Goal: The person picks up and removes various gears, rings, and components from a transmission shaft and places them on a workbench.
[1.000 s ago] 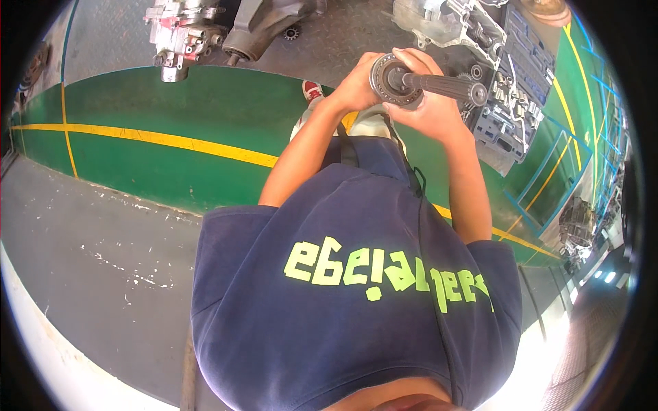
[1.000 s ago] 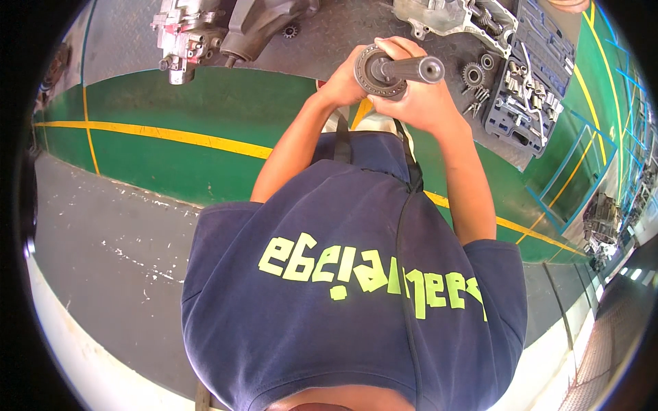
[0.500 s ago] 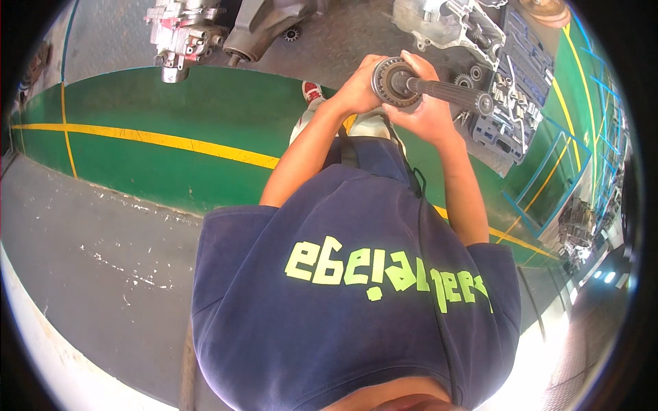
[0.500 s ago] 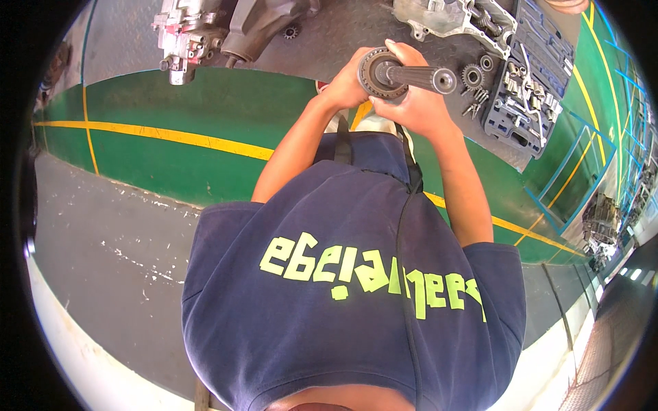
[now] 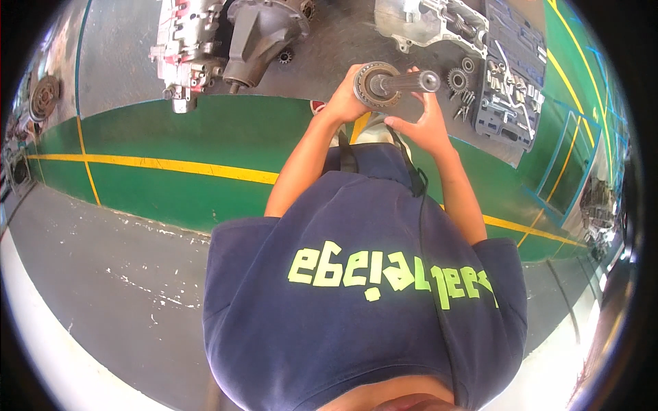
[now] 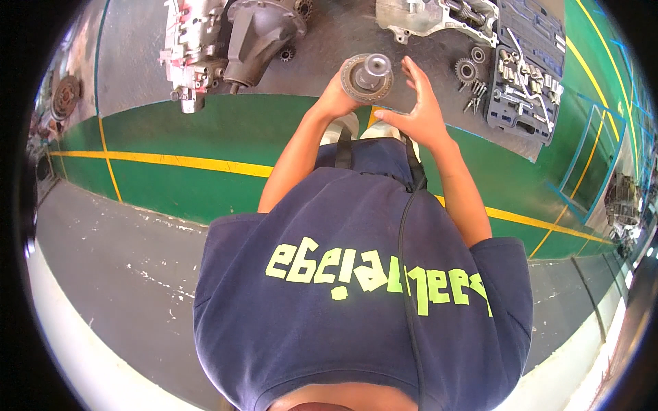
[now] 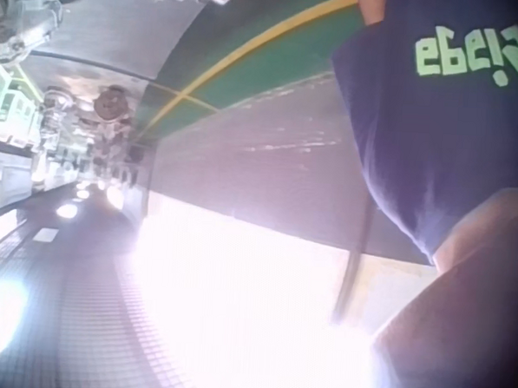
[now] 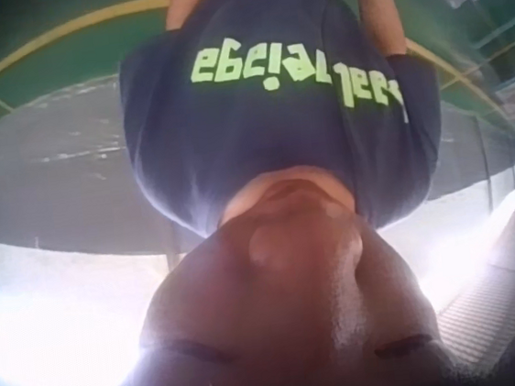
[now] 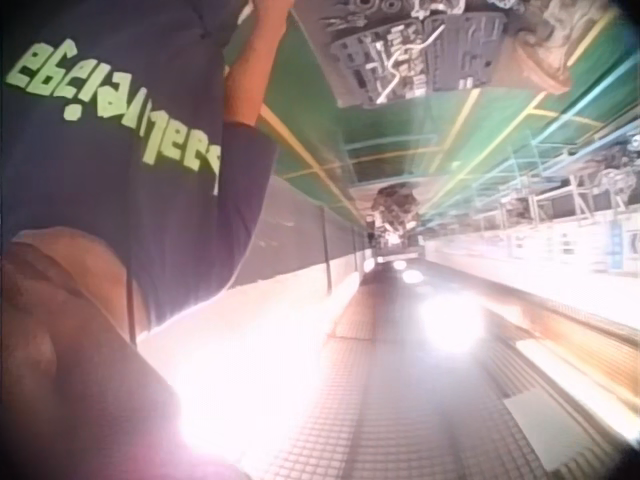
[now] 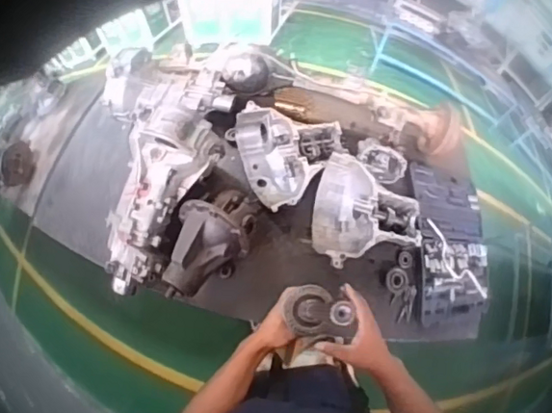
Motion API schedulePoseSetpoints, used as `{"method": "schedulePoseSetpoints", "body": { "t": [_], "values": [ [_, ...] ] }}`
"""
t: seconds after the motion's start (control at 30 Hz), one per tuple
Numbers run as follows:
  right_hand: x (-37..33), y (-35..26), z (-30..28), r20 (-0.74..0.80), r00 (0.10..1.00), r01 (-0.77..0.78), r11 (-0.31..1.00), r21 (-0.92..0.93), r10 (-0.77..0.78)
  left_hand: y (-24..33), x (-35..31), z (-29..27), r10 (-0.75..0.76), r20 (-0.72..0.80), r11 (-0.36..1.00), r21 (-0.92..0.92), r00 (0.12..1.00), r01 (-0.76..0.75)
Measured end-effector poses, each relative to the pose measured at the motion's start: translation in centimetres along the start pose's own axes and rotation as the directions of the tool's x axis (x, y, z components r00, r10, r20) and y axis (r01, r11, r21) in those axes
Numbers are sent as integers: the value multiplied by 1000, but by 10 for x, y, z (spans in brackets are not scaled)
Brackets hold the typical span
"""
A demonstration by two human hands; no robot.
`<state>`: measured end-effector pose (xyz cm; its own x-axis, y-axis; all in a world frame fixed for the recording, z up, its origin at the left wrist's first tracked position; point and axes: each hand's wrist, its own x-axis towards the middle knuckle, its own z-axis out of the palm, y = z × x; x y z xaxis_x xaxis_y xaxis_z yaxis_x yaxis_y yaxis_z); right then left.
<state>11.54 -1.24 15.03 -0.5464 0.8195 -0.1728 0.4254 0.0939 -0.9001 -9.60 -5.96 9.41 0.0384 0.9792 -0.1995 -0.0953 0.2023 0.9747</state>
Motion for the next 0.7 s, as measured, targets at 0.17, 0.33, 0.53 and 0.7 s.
{"method": "schedulePoseSetpoints", "body": {
  "t": [0.17,0.33,0.53,0.7],
  "values": [
    [-31,33,-3,-32,964,-259,960,107,264,-16,1,-2,-66,-15,997,45,998,67],
    [-31,25,5,-115,967,-197,950,242,229,-13,3,-2,-109,14,993,-37,994,109],
    [4,-7,33,-105,993,-11,953,303,45,3,6,5,-89,-34,990,-112,995,85],
    [7,-14,32,-93,994,-27,946,324,61,4,1,7,-80,-88,993,-98,993,71]
  ]
}}
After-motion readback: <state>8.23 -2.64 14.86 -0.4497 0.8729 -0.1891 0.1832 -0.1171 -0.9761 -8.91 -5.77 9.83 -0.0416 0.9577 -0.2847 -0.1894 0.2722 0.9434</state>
